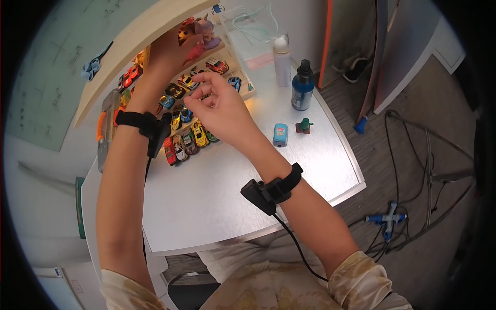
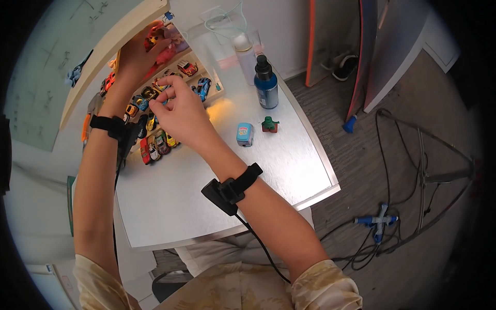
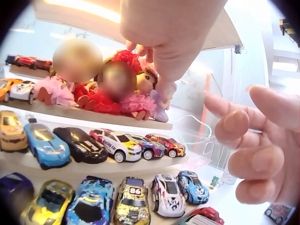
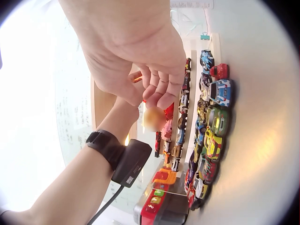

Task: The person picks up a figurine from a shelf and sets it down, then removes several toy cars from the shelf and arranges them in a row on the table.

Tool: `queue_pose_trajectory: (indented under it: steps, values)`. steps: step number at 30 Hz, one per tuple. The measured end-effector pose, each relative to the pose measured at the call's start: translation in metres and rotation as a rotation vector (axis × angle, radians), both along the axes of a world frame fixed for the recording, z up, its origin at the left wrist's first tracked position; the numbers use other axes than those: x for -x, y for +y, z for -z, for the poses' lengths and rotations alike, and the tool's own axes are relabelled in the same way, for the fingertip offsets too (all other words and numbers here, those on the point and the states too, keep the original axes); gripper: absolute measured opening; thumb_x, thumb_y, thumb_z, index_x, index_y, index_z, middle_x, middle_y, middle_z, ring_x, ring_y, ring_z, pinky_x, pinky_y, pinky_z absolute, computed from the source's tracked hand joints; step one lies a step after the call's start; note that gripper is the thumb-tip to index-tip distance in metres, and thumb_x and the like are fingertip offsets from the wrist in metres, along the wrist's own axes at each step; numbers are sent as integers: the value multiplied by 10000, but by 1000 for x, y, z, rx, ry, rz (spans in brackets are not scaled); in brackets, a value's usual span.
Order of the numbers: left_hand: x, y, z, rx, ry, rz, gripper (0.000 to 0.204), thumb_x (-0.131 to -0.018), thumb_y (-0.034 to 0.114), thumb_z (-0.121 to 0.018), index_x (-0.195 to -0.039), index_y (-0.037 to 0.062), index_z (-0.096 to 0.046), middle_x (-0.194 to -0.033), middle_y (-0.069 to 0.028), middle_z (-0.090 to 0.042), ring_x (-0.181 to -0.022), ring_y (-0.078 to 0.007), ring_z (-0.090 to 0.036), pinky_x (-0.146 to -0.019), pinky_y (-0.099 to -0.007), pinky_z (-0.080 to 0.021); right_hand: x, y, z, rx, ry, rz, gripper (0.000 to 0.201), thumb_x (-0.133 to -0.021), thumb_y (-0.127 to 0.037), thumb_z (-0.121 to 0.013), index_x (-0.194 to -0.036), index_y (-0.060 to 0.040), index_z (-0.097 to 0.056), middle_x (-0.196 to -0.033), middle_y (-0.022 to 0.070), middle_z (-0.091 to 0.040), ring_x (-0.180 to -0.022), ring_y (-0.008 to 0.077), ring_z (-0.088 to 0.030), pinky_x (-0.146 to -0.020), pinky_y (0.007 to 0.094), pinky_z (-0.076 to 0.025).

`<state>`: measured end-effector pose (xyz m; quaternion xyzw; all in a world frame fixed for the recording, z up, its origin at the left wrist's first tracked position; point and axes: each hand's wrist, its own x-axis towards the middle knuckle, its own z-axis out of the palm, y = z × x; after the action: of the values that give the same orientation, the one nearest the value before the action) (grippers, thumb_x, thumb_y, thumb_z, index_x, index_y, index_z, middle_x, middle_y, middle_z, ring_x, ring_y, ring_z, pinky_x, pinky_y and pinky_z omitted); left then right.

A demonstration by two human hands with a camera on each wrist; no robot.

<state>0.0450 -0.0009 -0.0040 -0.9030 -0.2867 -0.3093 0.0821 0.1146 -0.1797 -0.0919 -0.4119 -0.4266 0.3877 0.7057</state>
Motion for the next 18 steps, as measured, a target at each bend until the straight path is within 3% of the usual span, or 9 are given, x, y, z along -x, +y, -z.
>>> queue_pose_trajectory:
  steps: [3,6,7,9,10,11,13,16,18]
  values:
    - [-2,5,3,-27,25,-23,624,-893,366,-787,-1440,145,-586,-1324,-157,-673,-1187,-339,-658,-1019,-426,-508,-9,-10,-14,-1,-138,52,382,-909,-82,-703,-1265,0,-588,-1041,113,-666,-791,200,-686,-741,360,-559]
    - [1,3,0,177,15,70,627,-920,321,-756,-1486,157,-543,-1313,-160,-683,-1185,-332,-666,-1027,-413,-503,-14,5,-21,-167,-414,327,384,-895,-26,-667,-1270,14,-596,-1138,160,-631,-858,263,-688,-796,394,-561]
    - [2,3,-1,243,35,65,607,-928,302,-740,-1482,148,-545,-1308,-160,-687,-1184,-325,-669,-1025,-407,-503,-19,13,-27,-167,-442,303,428,-865,-10,-668,-1283,41,-586,-1262,192,-576,-1007,342,-659,-861,425,-561]
    - [4,12,-3,374,63,53,569,-944,263,-709,-1473,130,-549,-1296,-162,-695,-1181,-312,-675,-1021,-396,-505,-20,43,-34,-243,-696,600,439,-848,-13,-683,-1270,51,-584,-1301,194,-559,-1082,375,-630,-884,432,-563]
    - [4,18,-2,316,50,69,509,-939,270,-694,-1409,105,-587,-1249,-172,-708,-1148,-335,-681,-997,-416,-514,-20,56,-37,-287,-821,750,444,-839,-15,-690,-1264,56,-583,-1320,195,-550,-1119,391,-615,-895,436,-564]
    - [3,20,1,259,39,83,457,-935,276,-680,-1344,80,-626,-1202,-182,-720,-1116,-358,-687,-973,-437,-523,-20,60,-44,-205,-901,705,481,-799,-14,-711,-1256,62,-584,-1374,199,-519,-1214,411,-568,-932,435,-569]
    - [10,24,3,264,39,80,404,-922,294,-662,-1248,56,-685,-1161,-206,-726,-1092,-391,-688,-949,-468,-530,-19,71,-53,-108,-1045,685,507,-783,-9,-718,-1266,58,-581,-1376,203,-518,-1201,402,-577,-931,431,-577]
    - [15,28,2,260,116,-51,483,-934,258,-678,-1358,43,-590,-1216,-171,-717,-1113,-271,-698,-944,-385,-527,-23,94,-52,-72,-1222,708,503,-753,-28,-751,-1226,77,-618,-1356,208,-523,-1174,390,-591,-883,445,-605]
    - [21,22,-1,262,96,-29,522,-921,292,-702,-1357,29,-584,-1225,-188,-705,-1110,-318,-687,-953,-416,-523,-28,100,-51,-47,-1302,685,456,-750,-43,-762,-1172,93,-653,-1335,215,-530,-1159,393,-598,-853,457,-613]
